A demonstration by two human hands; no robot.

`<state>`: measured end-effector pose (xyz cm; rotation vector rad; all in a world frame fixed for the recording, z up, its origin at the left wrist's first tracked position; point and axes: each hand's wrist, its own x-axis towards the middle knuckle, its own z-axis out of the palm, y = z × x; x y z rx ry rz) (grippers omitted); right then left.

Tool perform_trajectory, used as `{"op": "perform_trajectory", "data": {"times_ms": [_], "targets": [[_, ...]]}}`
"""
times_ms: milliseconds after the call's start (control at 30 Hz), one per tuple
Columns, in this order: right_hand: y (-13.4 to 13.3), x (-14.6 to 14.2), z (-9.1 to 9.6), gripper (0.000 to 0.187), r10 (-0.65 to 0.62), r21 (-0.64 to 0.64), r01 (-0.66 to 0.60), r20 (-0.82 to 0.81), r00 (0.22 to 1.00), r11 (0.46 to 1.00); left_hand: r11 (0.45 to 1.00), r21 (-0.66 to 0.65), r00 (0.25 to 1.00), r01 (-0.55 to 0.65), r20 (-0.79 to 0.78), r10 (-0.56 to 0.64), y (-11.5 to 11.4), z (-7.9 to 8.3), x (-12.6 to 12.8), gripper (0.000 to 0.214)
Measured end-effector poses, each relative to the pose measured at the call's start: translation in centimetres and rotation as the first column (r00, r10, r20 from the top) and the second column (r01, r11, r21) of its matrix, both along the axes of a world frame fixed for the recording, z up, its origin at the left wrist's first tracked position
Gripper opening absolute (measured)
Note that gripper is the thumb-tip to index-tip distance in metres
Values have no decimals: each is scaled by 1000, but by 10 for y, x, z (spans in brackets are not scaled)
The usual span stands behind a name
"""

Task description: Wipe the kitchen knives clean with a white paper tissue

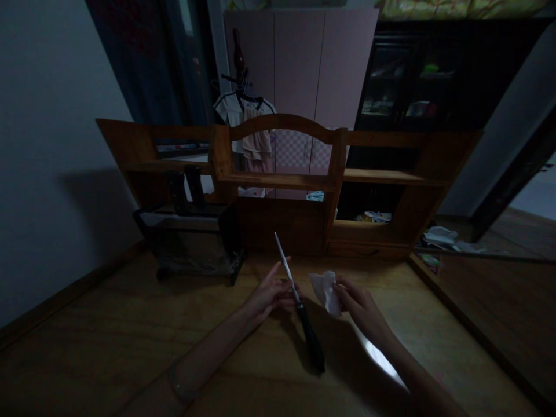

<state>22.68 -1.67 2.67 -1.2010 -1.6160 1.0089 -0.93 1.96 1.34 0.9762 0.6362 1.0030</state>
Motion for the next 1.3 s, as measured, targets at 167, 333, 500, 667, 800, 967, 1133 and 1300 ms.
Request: {"op": "perform_trajectory", "data": {"times_ms": [167,333,500,667,800,967,1133,1300], "targets": [[-2,-9,-1,29,129,-245,-180,-212,969,953,996,26,977,-83,201,76,7,-2,1,75],[-12,-28,3,33,139,-267,-267,-417,898,926,989,-6,960,-145,241,143,9,-3,1,76],[-8,-30,-4,35,106,-285,-281,-504,857,916,984,-11,959,-179,223,177,10,-7,-1,81],[0,-10,-4,26,178,-256,-311,-435,883,915,972,-52,942,-229,240,235,20,-15,-8,79],[2,9,5,22,199,-309,-322,-369,908,895,963,-89,931,-256,247,270,24,-19,-10,78],[7,12,5,18,142,-340,-354,-516,845,871,972,-74,941,-222,246,233,21,-19,-8,78],[12,0,2,26,-12,-412,-324,-633,774,852,987,-45,955,-157,247,163,17,-17,-5,79],[14,-5,-1,39,-21,-420,-313,-624,781,852,988,-47,954,-148,258,155,15,-17,-4,82]]}}
